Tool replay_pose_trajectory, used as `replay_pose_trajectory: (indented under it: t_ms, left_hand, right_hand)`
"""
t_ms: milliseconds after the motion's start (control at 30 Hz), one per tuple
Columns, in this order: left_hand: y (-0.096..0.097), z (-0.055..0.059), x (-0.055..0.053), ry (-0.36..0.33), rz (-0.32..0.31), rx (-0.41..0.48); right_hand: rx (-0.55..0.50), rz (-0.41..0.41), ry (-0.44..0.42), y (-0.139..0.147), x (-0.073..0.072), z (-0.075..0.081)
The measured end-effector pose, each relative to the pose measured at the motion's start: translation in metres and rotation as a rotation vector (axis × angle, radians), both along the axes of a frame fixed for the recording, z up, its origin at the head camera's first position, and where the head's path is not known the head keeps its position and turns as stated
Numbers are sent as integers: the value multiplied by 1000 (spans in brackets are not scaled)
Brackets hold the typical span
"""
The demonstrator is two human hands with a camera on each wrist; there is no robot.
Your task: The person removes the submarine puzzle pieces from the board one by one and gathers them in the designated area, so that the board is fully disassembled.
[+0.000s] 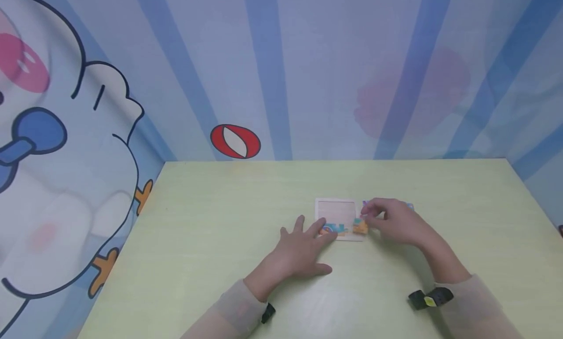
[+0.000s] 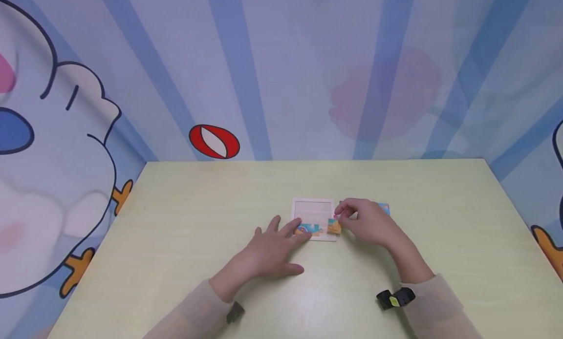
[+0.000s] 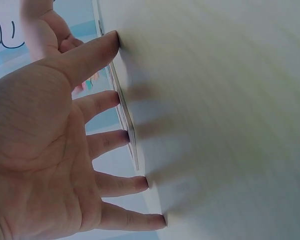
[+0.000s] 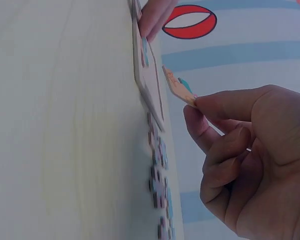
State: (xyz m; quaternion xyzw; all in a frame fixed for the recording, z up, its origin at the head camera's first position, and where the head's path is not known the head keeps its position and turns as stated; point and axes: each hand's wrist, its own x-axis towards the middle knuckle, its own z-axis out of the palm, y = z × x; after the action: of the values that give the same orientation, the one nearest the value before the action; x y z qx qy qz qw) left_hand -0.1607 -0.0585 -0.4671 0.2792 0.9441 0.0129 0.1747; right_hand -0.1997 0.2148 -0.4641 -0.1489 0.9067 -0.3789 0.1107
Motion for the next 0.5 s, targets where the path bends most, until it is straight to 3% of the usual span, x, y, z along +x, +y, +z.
replay_pose_trajectory:
  t_ms: [500]
  left_hand:
    - [1, -1, 1, -5, 2, 14]
  right_hand:
    - [20, -44, -50, 67, 14, -6]
